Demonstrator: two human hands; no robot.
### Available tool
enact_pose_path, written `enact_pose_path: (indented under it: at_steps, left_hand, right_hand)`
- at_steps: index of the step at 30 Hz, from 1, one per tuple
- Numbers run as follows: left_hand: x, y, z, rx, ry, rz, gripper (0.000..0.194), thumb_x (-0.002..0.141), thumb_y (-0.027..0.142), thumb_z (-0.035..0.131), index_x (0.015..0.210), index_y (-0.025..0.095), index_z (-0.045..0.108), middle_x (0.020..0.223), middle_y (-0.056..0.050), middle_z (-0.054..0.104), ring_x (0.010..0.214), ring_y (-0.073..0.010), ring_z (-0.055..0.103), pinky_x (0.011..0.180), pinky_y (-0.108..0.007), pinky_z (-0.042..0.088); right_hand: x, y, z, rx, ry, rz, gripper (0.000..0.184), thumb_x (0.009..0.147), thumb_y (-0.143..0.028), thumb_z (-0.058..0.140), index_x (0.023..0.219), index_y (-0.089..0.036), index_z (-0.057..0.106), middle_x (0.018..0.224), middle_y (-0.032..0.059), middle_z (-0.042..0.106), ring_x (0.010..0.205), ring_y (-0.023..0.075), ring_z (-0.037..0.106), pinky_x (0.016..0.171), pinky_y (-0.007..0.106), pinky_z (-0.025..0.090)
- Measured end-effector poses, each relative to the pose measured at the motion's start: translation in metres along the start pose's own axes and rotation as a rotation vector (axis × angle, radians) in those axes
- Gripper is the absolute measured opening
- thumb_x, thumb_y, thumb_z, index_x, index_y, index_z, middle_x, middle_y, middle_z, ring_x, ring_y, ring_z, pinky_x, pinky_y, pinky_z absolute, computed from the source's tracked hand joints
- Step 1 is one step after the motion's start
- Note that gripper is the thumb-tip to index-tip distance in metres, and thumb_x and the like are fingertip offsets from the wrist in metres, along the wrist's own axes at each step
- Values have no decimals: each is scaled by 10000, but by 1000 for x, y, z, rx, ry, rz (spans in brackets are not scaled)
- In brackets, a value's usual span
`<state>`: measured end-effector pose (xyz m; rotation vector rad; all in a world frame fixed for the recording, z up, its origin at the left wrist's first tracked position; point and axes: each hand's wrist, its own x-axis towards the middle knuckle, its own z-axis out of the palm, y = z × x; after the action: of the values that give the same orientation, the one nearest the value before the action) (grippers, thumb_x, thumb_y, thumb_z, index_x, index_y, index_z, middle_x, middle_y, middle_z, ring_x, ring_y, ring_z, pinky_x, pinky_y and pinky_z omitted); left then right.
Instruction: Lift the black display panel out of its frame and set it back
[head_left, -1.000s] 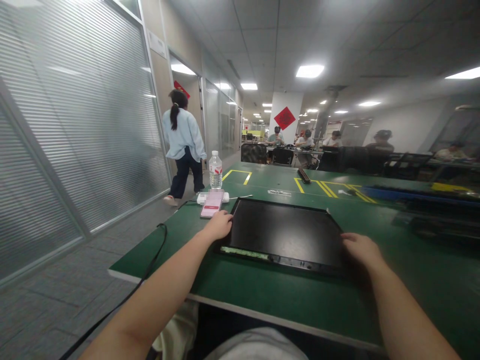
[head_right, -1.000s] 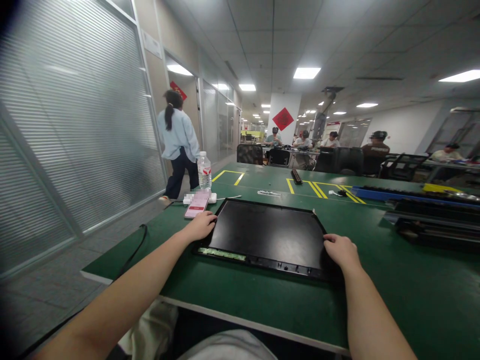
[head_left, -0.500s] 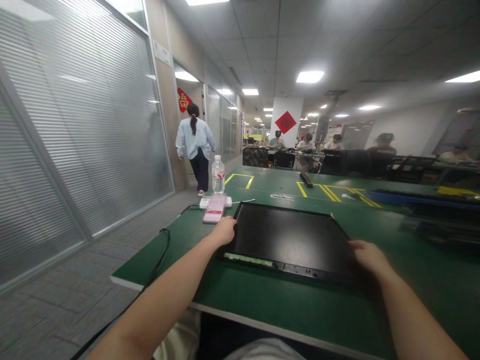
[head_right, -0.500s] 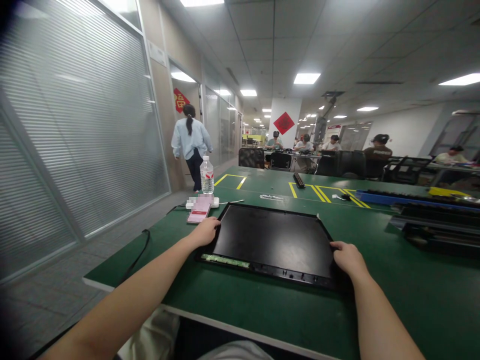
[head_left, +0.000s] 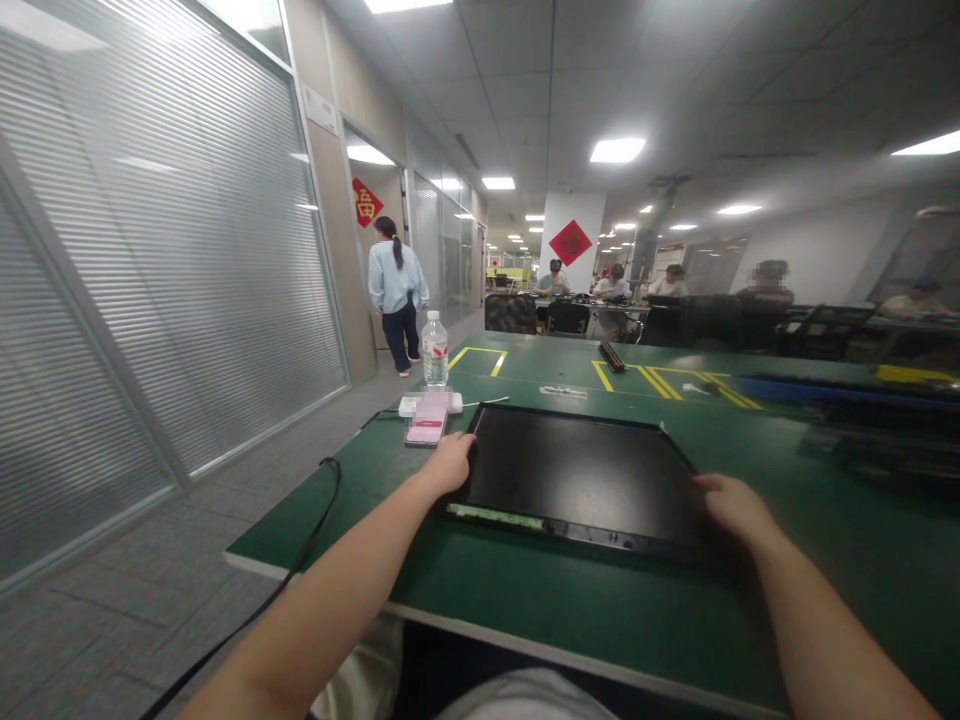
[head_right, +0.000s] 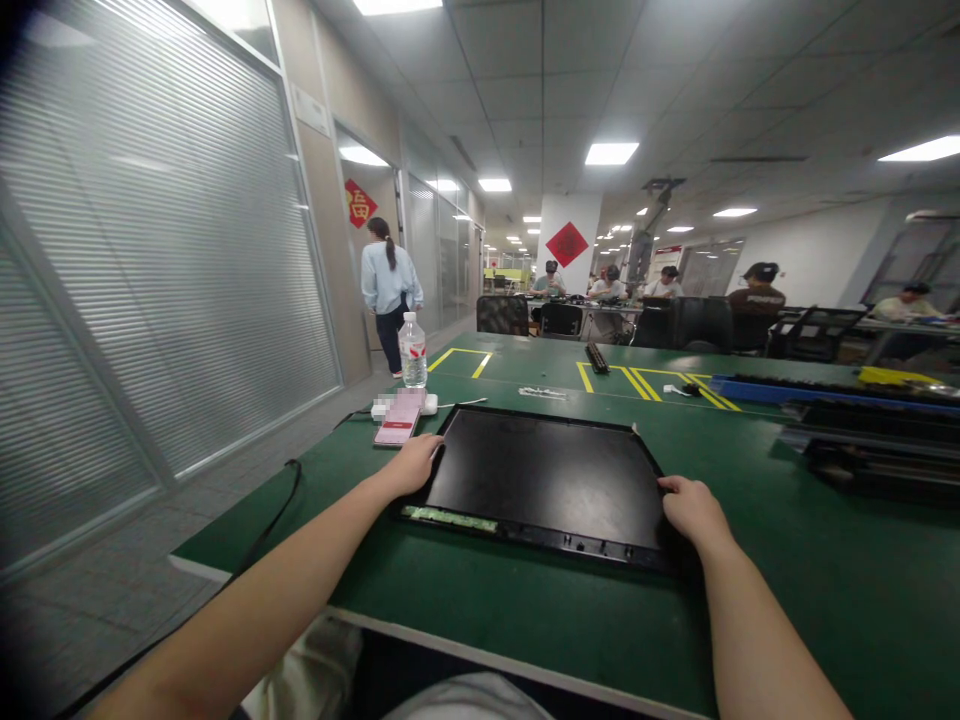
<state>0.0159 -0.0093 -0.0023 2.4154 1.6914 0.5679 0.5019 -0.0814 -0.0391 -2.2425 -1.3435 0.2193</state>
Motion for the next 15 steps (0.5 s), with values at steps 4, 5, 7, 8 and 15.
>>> enact_pose_path:
  at_steps: [4, 5, 7, 8, 15]
  left_hand:
    - [-2, 2, -2, -54, -26, -14, 510, 855, -23, 410, 1281, 87, 666, 1282, -211, 678, 1224, -304, 615, 1055, -383, 439]
    - [-3, 2, -3, -95, -26, -16, 505, 859, -18, 405, 1270, 94, 678, 1290, -204, 680, 1229, -304, 616, 1057, -381, 441]
    - [-4, 1, -5, -199, 4, -40, 504, 850, -17, 417, 1238, 126, 707, 1300, -174, 689, 1235, -300, 620, 1064, -381, 444]
    - [-4, 0, -6, -252, 22, -60, 507, 836, -20, 432, 1217, 146, 722, 1293, -154, 699, 1230, -298, 625, 1067, -382, 446]
    - [0, -6, -8, -632, 99, -162, 473, 752, -35, 520, 1082, 190, 773, 1121, -86, 768, 1119, -279, 674, 1026, -389, 496]
  right_hand:
    - [-1, 0, -1, 8, 7, -1, 439, 640, -84, 556, 985, -179, 810, 1100, 123, 760, 1036, 284, 705, 841, 314, 536]
    - [-1, -1, -1, 9, 7, 5, 436, 646, -83, 555, 986, -184, 808, 1088, 117, 762, 1034, 280, 706, 838, 310, 534]
    - [-2, -1, -1, 9, -3, 12, 438, 662, -86, 550, 1005, -187, 803, 1087, 109, 763, 1030, 273, 707, 830, 302, 531]
    - [-2, -2, -2, 8, -11, 14, 442, 671, -89, 545, 1020, -184, 800, 1102, 110, 760, 1033, 270, 706, 829, 299, 530]
    - [-4, -3, -2, -6, 1, 31, 466, 682, -103, 549, 1069, -176, 798, 1142, 125, 748, 1057, 288, 696, 854, 324, 530]
